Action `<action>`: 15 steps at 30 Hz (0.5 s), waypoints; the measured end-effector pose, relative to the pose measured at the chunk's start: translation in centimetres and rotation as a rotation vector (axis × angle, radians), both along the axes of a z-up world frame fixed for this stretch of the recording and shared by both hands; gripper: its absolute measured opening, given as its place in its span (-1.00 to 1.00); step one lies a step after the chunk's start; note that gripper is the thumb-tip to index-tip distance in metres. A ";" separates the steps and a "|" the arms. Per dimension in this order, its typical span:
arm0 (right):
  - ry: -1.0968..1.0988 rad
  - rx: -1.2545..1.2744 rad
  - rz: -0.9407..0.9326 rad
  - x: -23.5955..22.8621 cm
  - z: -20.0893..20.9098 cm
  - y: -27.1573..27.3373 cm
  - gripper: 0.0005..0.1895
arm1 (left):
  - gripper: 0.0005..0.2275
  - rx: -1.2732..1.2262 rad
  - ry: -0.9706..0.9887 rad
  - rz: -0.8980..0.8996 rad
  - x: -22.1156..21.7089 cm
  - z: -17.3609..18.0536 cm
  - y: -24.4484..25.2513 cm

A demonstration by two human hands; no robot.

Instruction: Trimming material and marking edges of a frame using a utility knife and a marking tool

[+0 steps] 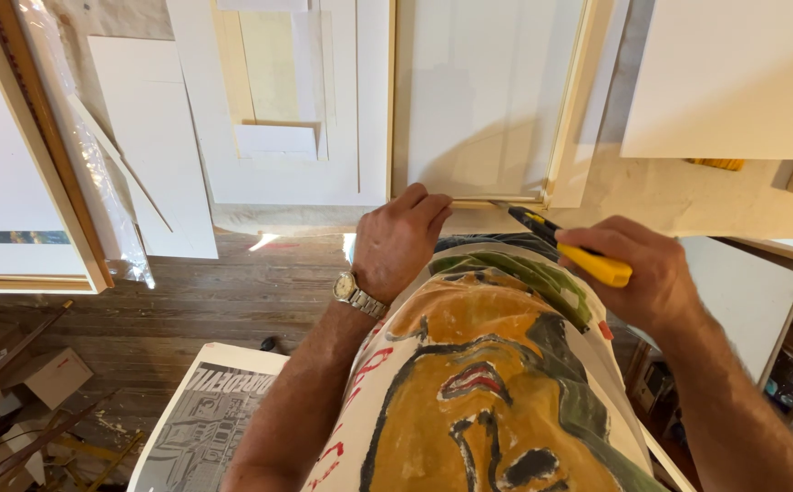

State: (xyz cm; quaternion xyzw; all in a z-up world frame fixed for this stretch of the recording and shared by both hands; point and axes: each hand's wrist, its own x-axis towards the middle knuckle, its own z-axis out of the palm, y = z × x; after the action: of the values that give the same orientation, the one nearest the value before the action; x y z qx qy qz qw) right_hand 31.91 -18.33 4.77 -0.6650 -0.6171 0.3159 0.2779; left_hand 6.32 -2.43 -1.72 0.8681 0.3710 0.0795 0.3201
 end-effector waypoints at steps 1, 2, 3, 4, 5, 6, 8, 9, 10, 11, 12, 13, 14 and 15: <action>-0.049 -0.037 -0.024 -0.3 0.2 -0.4 -0.68 | -0.91 -0.008 -0.012 -0.008 0.2 0.1 -0.1; -0.048 -0.039 -0.022 -0.5 0.2 -0.8 -0.68 | -0.91 -0.009 -0.011 -0.006 0.5 -0.1 0.0; -0.020 -0.015 -0.042 -0.6 0.1 -1.3 -0.68 | -0.92 -0.010 -0.037 -0.047 0.9 -0.2 0.0; 0.007 0.008 -0.061 -0.8 0.1 -1.7 -0.69 | -0.90 -0.010 -0.064 -0.088 1.2 -0.3 0.0; 0.008 0.006 -0.059 -0.7 0.0 -1.9 -0.69 | -0.90 -0.012 -0.063 -0.086 1.6 -0.4 0.0; 0.006 0.017 -0.075 -0.7 -0.2 -2.2 -0.67 | -0.91 0.042 -0.050 -0.129 2.0 -0.5 0.0; 0.004 0.030 -0.093 -0.5 -0.1 -2.3 -0.65 | -0.89 0.098 -0.038 -0.173 2.9 -0.5 0.1; 0.003 0.065 -0.093 -0.4 0.1 -2.3 -0.68 | -0.92 0.137 -0.050 -0.180 3.4 -0.5 0.1; 0.005 0.100 -0.094 -0.3 0.2 -2.2 -0.70 | -0.94 0.175 -0.060 -0.189 3.7 -0.4 0.2; 0.006 0.101 -0.098 0.2 -0.8 -2.9 -0.70 | -0.94 0.177 -0.059 -0.192 4.1 -0.6 0.2; 0.063 0.143 -0.152 0.6 -1.8 -3.7 -0.72 | -0.90 0.201 -0.047 -0.173 4.6 -0.7 0.2; 0.121 0.184 -0.206 1.1 -2.8 -4.5 -0.74 | -0.85 0.224 -0.035 -0.154 5.0 -0.8 0.2; 0.122 0.184 -0.209 0.7 -1.7 -4.1 -0.74 | -0.85 0.224 -0.035 -0.157 5.3 -1.0 0.2; 0.128 0.081 -0.350 0.4 -0.6 -3.7 -0.77 | -0.87 0.244 -0.027 -0.162 5.6 -1.2 0.1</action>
State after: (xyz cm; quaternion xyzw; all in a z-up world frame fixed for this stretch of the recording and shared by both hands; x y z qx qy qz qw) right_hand 32.29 -22.06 4.15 -0.7288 -0.4855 0.2793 0.3939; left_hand 11.93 -2.34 -2.89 0.9265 0.2830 0.1094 0.2226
